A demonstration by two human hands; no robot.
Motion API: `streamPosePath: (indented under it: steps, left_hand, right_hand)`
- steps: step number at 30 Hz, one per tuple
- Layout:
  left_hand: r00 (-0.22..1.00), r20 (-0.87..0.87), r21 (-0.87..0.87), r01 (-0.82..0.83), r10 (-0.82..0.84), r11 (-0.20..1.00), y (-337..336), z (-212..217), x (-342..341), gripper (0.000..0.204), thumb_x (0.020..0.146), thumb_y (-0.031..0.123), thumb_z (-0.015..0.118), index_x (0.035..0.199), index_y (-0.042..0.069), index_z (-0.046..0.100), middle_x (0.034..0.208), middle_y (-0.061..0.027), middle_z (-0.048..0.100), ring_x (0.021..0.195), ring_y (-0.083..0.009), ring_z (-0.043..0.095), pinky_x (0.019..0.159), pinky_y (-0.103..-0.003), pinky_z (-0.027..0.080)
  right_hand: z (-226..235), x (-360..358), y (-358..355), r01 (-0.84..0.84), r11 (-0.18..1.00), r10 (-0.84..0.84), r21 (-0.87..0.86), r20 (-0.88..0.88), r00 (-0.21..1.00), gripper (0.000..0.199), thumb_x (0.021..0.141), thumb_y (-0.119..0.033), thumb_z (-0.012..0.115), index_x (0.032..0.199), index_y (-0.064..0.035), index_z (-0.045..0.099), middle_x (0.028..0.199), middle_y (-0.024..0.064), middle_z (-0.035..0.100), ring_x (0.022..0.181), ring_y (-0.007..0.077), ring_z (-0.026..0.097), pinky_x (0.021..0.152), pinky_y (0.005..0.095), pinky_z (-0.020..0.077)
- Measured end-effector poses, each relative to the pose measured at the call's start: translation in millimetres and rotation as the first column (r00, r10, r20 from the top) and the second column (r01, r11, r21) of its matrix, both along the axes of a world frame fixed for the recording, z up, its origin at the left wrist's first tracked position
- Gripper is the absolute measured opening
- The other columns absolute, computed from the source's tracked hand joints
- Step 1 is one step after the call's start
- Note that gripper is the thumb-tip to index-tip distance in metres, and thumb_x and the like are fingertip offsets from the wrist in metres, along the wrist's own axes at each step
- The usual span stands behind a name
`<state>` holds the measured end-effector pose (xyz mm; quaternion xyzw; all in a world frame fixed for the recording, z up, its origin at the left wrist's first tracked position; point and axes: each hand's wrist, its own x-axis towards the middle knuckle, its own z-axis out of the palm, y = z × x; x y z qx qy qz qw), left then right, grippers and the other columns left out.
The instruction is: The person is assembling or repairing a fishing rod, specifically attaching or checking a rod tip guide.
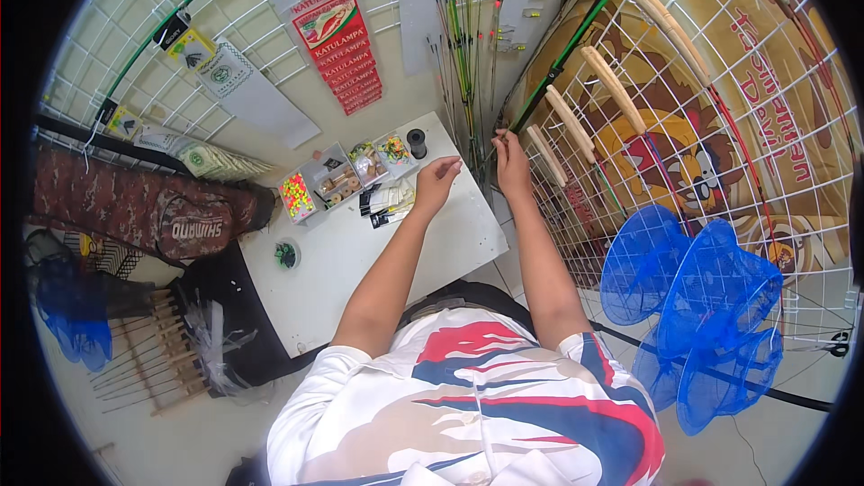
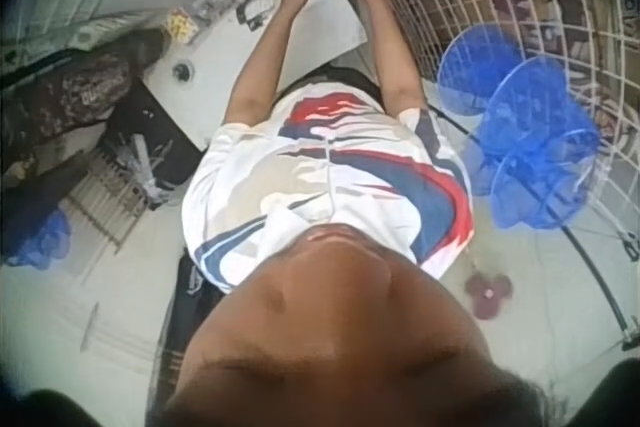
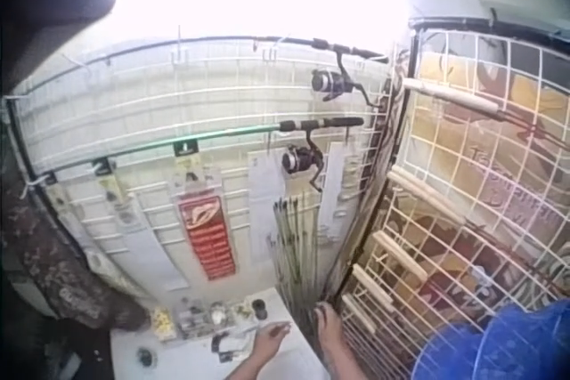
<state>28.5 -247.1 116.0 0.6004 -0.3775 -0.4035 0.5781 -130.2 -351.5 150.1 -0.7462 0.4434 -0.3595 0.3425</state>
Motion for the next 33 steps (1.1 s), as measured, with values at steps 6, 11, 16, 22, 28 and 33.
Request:
streamPosePath:
  steps: [6, 11, 16, 22, 28, 33]
  left_hand:
    - [0.998, 0.056, 0.078, -0.014, 0.010, 0.997, 22, -16, 5, 0.030, 0.096, 0.019, 0.064, 0.117, -0.003, 0.065, 0.107, -0.0119, 0.072, 0.097, -0.0186, 0.069, 0.088, -0.029, 0.052]
    - [0.998, -0.022, 0.035, -0.060, 0.061, 0.998, 34, -23, 2, 0.029, 0.095, 0.020, 0.064, 0.116, 0.000, 0.066, 0.099, -0.0097, 0.072, 0.091, -0.0158, 0.069, 0.083, -0.028, 0.053]
    - [0.998, -0.040, 0.034, -0.054, 0.056, 0.998, 39, -27, -1, 0.030, 0.095, 0.020, 0.064, 0.117, 0.000, 0.065, 0.099, -0.0101, 0.072, 0.091, -0.0156, 0.069, 0.084, -0.028, 0.052]
    - [0.998, -0.033, -0.012, -0.056, 0.056, 0.998, 44, -14, -11, 0.030, 0.094, 0.017, 0.066, 0.118, 0.000, 0.065, 0.101, -0.0094, 0.072, 0.090, -0.0135, 0.067, 0.083, -0.027, 0.052]
    - [0.991, -0.020, -0.090, -0.137, 0.136, 0.986, 60, 18, -17, 0.039, 0.091, 0.016, 0.072, 0.125, 0.001, 0.061, 0.109, -0.0118, 0.070, 0.096, -0.0159, 0.067, 0.087, -0.029, 0.053]
    - [0.926, 0.093, -0.208, -0.341, 0.366, 0.917, 92, 27, -4, 0.051, 0.078, 0.017, 0.084, 0.123, 0.001, 0.065, 0.107, -0.0121, 0.072, 0.092, -0.0157, 0.068, 0.084, -0.030, 0.054]
  right_hand:
    - [37, 11, 5, -0.050, 0.997, 0.053, -0.060, 0.055, 0.997, 0.042, 0.105, -0.014, 0.042, 0.146, -0.0134, 0.039, 0.112, 0.0161, 0.067, 0.105, 0.0302, 0.066, 0.090, 0.0384, 0.0504]
    - [50, 13, 14, -0.033, 0.997, 0.041, -0.069, 0.123, 0.992, 0.042, 0.105, -0.012, 0.038, 0.147, -0.0113, 0.038, 0.112, 0.0126, 0.065, 0.101, 0.0281, 0.064, 0.090, 0.0373, 0.0496]
    - [61, 11, 19, -0.085, 0.983, 0.118, -0.163, 0.204, 0.972, 0.036, 0.105, -0.009, 0.038, 0.140, -0.0075, 0.046, 0.110, 0.0128, 0.064, 0.099, 0.0255, 0.063, 0.089, 0.0356, 0.0488]
    - [65, 12, 37, -0.148, 0.972, 0.178, -0.180, 0.159, 0.971, 0.032, 0.103, -0.006, 0.041, 0.132, -0.0071, 0.054, 0.107, 0.0154, 0.064, 0.099, 0.0273, 0.063, 0.089, 0.0354, 0.0487]
    - [50, 9, 64, -0.262, 0.947, 0.272, -0.184, 0.033, 0.962, 0.036, 0.093, 0.002, 0.049, 0.127, -0.0060, 0.056, 0.103, 0.0155, 0.064, 0.100, 0.0323, 0.060, 0.089, 0.0391, 0.0471]
    - [30, 13, 88, -0.374, 0.915, 0.372, -0.154, -0.045, 0.927, 0.036, 0.093, 0.001, 0.048, 0.126, -0.0068, 0.058, 0.101, 0.0143, 0.062, 0.100, 0.0311, 0.059, 0.088, 0.0384, 0.0468]
